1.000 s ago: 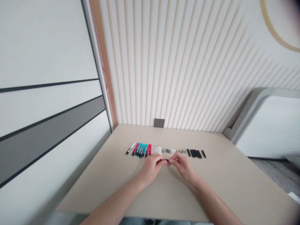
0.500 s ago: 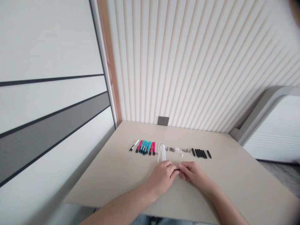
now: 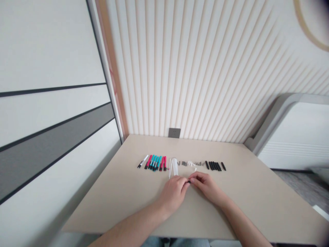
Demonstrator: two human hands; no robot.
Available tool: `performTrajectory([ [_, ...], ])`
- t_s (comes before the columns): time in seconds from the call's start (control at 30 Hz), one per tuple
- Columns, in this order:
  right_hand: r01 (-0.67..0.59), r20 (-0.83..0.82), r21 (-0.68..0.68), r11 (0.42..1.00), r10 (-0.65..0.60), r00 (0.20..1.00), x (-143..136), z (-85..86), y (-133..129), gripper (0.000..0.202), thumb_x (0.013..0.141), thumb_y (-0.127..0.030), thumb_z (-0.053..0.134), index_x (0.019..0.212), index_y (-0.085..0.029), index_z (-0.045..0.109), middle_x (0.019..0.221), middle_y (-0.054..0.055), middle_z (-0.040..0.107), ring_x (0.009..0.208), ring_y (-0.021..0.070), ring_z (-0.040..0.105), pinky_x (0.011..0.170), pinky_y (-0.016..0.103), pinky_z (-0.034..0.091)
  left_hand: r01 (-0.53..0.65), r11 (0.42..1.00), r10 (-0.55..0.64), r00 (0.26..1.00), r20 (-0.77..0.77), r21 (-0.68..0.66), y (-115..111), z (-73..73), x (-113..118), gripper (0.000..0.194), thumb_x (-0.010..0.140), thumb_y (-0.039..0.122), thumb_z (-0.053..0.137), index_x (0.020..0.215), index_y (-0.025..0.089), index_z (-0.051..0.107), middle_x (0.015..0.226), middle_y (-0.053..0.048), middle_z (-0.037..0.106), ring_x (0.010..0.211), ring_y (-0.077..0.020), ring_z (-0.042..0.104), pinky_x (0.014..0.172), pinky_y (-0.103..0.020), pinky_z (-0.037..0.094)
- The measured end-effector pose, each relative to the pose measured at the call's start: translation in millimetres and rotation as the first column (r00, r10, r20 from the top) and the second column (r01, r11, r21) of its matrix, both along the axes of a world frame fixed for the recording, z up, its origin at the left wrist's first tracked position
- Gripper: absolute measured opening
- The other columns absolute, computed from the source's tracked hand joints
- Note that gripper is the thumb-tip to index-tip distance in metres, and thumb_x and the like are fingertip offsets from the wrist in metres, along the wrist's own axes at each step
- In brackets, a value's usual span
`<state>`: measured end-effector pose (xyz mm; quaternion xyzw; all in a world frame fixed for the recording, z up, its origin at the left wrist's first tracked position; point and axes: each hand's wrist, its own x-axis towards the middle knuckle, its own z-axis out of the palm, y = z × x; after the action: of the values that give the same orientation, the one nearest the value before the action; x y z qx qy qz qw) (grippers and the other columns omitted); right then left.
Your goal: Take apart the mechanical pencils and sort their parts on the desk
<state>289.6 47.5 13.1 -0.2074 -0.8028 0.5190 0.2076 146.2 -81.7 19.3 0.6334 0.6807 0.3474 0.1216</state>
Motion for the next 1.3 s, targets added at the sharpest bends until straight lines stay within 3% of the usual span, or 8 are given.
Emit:
performTrajectory([
  [0.2, 0.051, -0.106, 0.038, 0.998, -0.046, 0.993, 0, 0.5, 0, 0.020, 0.087, -0.037, 0.062, 0.094, -0.020, 0.067, 0.079, 0.002, 0.062, 0.073, 0.0160, 0.053, 0.071, 0.028, 0.043, 0.056, 0.998, -0.047, 0.958, 0.284, -0.025, 5, 0.8, -7, 0.034, 0.097, 0.033, 0.038, 0.081, 0.018, 0.064, 0.072, -0.003, 0.064, 0.069, -0.0171, 0.057, 0.067, -0.026, 0.038],
  [0.37, 0.101, -0.234, -0.005, 0.995, -0.099, 0.967, 2, 5.2, 2, 0.020, 0.086, -0.040, 0.064, 0.092, -0.021, 0.066, 0.087, 0.004, 0.066, 0.079, 0.0171, 0.057, 0.075, 0.030, 0.046, 0.176, 0.983, -0.103, 0.773, 0.625, -0.056, 9, 4.2, -14, 0.040, 0.095, 0.045, 0.040, 0.098, 0.015, 0.066, 0.074, -0.002, 0.064, 0.062, -0.0134, 0.048, 0.058, -0.023, 0.033],
  [0.47, 0.214, -0.257, 0.042, 0.976, -0.196, 0.946, 4, 5.1, 10, 0.025, 0.086, -0.044, 0.063, 0.093, -0.020, 0.066, 0.088, 0.005, 0.067, 0.079, 0.0185, 0.058, 0.074, 0.031, 0.047, 0.178, 0.980, -0.062, 0.695, 0.716, -0.088, 12, 3.0, -18, 0.044, 0.093, 0.050, 0.044, 0.106, 0.013, 0.063, 0.073, -0.001, 0.063, 0.053, -0.0096, 0.037, 0.051, -0.022, 0.027],
  [0.6, 0.410, -0.180, 0.266, 0.873, -0.373, 0.910, 7, 1.8, 25, 0.031, 0.089, -0.046, 0.055, 0.093, -0.019, 0.068, 0.086, 0.008, 0.068, 0.074, 0.0197, 0.057, 0.070, 0.032, 0.047, 0.118, 0.991, -0.026, 0.642, 0.767, -0.066, 14, 0.5, -20, 0.043, 0.088, 0.049, 0.053, 0.114, 0.015, 0.059, 0.080, -0.002, 0.062, 0.054, -0.0083, 0.039, 0.052, -0.021, 0.030],
  [0.77, 0.364, -0.031, 0.476, 0.801, -0.398, 0.917, 6, -8.9, 36, 0.026, 0.091, -0.033, 0.048, 0.098, -0.019, 0.068, 0.095, 0.009, 0.069, 0.085, 0.0218, 0.060, 0.081, 0.034, 0.046, 0.065, 0.998, -0.027, 0.629, 0.777, -0.018, 16, -3.0, -20, 0.039, 0.083, 0.042, 0.059, 0.113, 0.017, 0.058, 0.088, -0.003, 0.062, 0.063, -0.0099, 0.050, 0.057, -0.022, 0.040],
  [0.87, 0.368, 0.050, 0.538, 0.759, -0.465, 0.884, 4, -13.8, 39, 0.024, 0.087, -0.027, 0.051, 0.104, -0.021, 0.067, 0.094, 0.007, 0.070, 0.084, 0.0219, 0.061, 0.081, 0.034, 0.046, 0.064, 0.998, -0.037, 0.657, 0.753, -0.006, 17, -5.9, -20, 0.035, 0.079, 0.035, 0.063, 0.109, 0.016, 0.060, 0.089, -0.003, 0.062, 0.070, -0.0124, 0.054, 0.064, -0.024, 0.044],
  [1.0, 0.357, 0.119, 0.629, 0.691, -0.539, 0.834, 0, -13.7, 42, 0.016, 0.086, -0.024, 0.054, 0.091, -0.022, 0.069, 0.090, 0.008, 0.071, 0.086, 0.0234, 0.062, 0.079, 0.033, 0.045, 0.137, 0.990, -0.084, 0.692, 0.717, -0.016, 17, -8.9, -19, 0.027, 0.079, 0.029, 0.063, 0.102, 0.014, 0.063, 0.083, -0.003, 0.064, 0.072, -0.0135, 0.055, 0.069, -0.026, 0.045],
  [1.3, 0.363, 0.119, 0.647, 0.670, -0.560, 0.820, -6, -12.4, 42, 0.017, 0.086, -0.022, 0.056, 0.100, -0.022, 0.067, 0.089, 0.006, 0.071, 0.088, 0.0231, 0.061, 0.077, 0.031, 0.043, 0.214, 0.976, -0.120, 0.653, 0.747, -0.031, 17, -10.7, -15, 0.029, 0.078, 0.033, 0.067, 0.098, 0.013, 0.061, 0.089, -0.007, 0.067, 0.077, -0.0159, 0.059, 0.062, -0.025, 0.046],
])
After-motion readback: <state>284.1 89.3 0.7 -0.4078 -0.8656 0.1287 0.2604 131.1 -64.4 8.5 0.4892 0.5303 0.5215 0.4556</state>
